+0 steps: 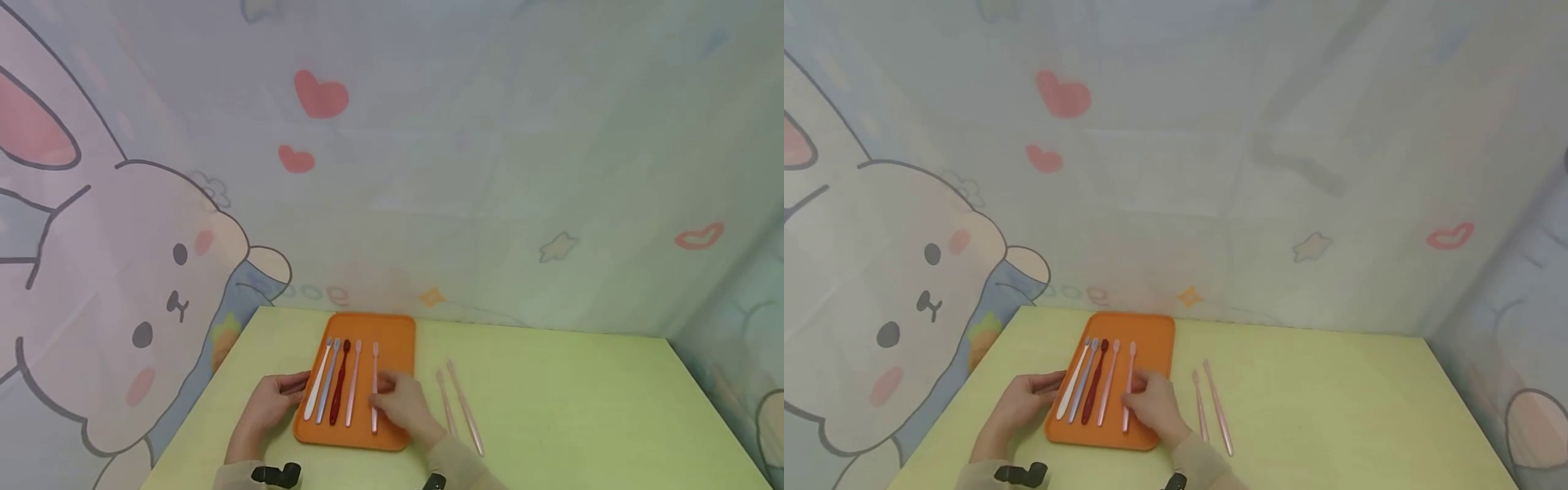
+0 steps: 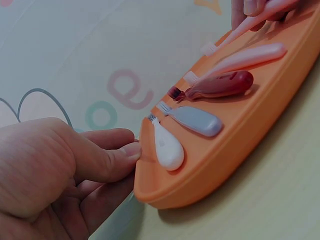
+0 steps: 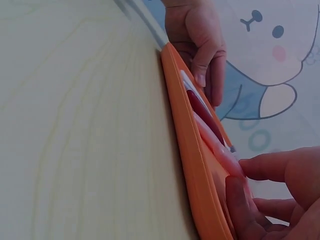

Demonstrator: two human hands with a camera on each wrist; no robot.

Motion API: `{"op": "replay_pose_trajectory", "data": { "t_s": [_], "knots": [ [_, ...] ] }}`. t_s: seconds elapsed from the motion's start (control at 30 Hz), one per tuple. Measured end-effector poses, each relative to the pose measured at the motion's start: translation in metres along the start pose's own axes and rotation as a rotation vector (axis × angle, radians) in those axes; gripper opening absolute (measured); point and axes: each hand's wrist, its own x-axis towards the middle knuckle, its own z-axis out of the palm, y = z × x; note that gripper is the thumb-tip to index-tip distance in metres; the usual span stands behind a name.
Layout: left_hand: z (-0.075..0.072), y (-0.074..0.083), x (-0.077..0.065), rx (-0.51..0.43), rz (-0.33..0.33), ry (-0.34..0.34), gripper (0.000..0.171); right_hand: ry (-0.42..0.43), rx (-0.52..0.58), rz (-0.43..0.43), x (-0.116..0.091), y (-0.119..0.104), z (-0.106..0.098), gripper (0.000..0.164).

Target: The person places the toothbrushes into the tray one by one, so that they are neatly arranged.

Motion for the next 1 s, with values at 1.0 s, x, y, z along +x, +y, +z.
{"op": "replay_pose_trajectory", "data": {
  "t_s": [1.0],
  "knots": [
    [-0.003, -0.003, -0.003, 0.022, -0.002, 0.037, 0.038, 0.067, -0.207, -0.02, 0.016, -0.005, 0.03, 0.047]
  ]
}}
